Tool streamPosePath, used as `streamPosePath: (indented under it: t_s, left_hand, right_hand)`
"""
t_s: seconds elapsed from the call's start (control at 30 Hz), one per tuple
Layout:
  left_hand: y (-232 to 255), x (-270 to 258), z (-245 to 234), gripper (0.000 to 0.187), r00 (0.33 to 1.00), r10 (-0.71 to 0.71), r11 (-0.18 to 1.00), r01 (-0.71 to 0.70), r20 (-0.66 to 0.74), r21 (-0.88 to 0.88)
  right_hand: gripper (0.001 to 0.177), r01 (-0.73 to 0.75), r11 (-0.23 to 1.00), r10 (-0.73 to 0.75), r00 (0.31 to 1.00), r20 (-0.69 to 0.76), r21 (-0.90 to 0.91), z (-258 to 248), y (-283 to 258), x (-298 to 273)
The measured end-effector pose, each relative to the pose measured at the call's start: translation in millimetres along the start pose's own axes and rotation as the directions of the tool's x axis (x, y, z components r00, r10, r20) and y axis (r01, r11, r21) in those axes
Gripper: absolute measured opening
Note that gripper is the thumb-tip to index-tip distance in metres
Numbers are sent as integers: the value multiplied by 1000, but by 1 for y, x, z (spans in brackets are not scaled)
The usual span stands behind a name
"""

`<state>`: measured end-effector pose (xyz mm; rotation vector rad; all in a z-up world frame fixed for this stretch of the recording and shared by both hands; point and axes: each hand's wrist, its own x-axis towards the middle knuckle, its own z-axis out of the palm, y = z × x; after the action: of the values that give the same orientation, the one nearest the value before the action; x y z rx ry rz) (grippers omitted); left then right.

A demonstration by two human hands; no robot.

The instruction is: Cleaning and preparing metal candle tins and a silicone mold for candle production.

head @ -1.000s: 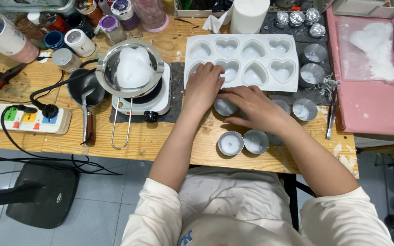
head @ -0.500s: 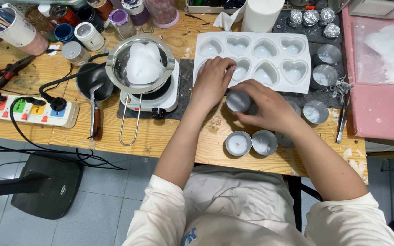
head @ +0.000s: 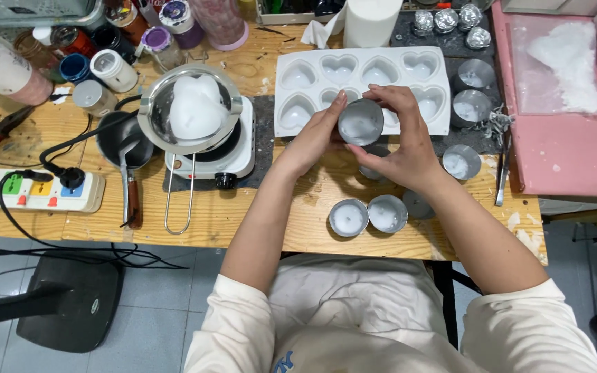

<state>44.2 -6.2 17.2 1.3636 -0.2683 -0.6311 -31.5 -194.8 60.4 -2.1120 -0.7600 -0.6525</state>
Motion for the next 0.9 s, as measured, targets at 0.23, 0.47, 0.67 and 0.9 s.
streamPosePath:
  t_s: [0.23, 0.47, 0.67, 0.9]
  left_hand:
    - [5, -4, 13, 70, 988, 9, 939, 45, 155, -341]
    - [-5, -1, 12, 65, 976, 150, 868, -52, 159, -494]
    - [-9, 6, 5, 65, 990, 139, 855, -108, 24, -508]
    - [-10, 9, -1, 62, 989, 108, 817, -144, -97, -558]
  right_hand:
    - [90, 54, 998, -52, 997, -65, 38, 0, 3, 0]
    - [90, 57, 998, -57, 997, -49, 2, -2, 4, 3]
    - [67, 45, 998, -50, 989, -137, -37, -12, 10, 0]
    - [5, -35, 997, 58, 907, -417, 64, -26, 25, 0]
